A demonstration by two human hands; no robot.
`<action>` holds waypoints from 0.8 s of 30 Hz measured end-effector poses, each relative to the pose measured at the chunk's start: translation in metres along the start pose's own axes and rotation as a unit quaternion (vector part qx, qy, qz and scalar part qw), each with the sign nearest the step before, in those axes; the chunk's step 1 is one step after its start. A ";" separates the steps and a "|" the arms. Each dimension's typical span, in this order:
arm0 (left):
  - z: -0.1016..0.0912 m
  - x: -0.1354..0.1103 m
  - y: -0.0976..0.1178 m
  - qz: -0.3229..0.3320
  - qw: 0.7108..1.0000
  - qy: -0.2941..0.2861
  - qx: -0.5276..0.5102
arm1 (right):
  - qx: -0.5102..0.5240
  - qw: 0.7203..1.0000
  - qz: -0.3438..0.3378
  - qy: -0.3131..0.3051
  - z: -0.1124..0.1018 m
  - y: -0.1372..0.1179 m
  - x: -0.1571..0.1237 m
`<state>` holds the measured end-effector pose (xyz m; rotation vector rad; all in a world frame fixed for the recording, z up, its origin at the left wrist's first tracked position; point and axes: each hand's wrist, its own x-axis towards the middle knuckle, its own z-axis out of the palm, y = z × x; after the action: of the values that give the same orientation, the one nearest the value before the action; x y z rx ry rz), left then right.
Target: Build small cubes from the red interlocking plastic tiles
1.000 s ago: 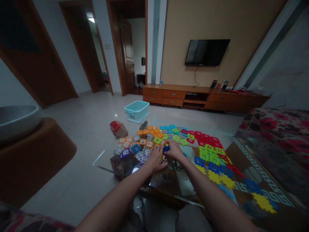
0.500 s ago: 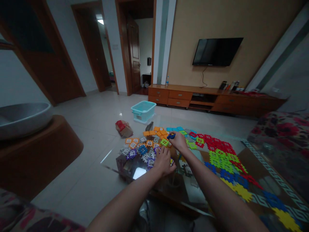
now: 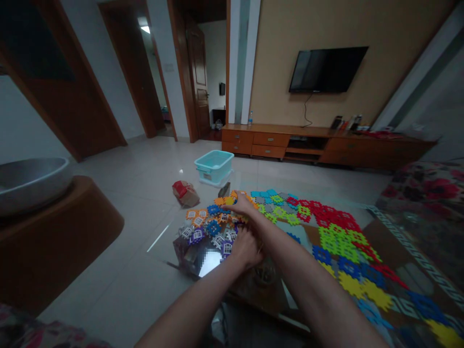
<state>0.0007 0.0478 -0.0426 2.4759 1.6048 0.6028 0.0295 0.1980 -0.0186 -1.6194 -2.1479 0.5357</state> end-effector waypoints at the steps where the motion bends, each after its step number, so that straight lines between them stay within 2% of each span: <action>1: 0.001 -0.001 0.000 -0.004 1.000 0.002 0.009 | -0.008 1.000 0.004 0.002 -0.008 0.009 -0.001; 4: 0.001 -0.002 0.000 -0.010 0.999 0.012 0.036 | -0.034 0.999 0.030 0.025 -0.044 0.047 -0.007; 6: 0.000 -0.003 0.001 -0.006 0.999 0.018 0.047 | -0.054 0.995 0.062 0.048 -0.076 0.086 -0.019; 9: -0.001 -0.003 0.002 0.000 0.998 0.020 0.052 | -0.080 0.978 0.167 0.098 -0.126 0.158 -0.049; 11: -0.002 -0.002 0.002 0.003 0.999 0.017 0.048 | -0.085 0.953 0.259 0.130 -0.153 0.209 -0.072; 14: -0.004 -0.001 0.003 0.017 0.999 0.012 0.037 | -0.078 0.907 0.383 0.156 -0.172 0.275 -0.095; 16: -0.005 0.000 0.004 0.030 0.999 0.006 0.031 | -0.081 0.907 0.391 0.133 -0.170 0.302 -0.097; 19: -0.008 0.002 0.004 0.040 0.999 -0.006 0.025 | -0.124 0.937 0.314 0.089 -0.156 0.309 -0.084; 24: -0.010 0.003 0.006 0.036 0.999 -0.015 0.024 | -0.151 0.958 0.230 0.079 -0.123 0.266 -0.054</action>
<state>0.0025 0.0467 -0.0311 2.5732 1.5441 0.5411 0.3238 0.2225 -0.0578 -2.2688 -1.8005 0.1964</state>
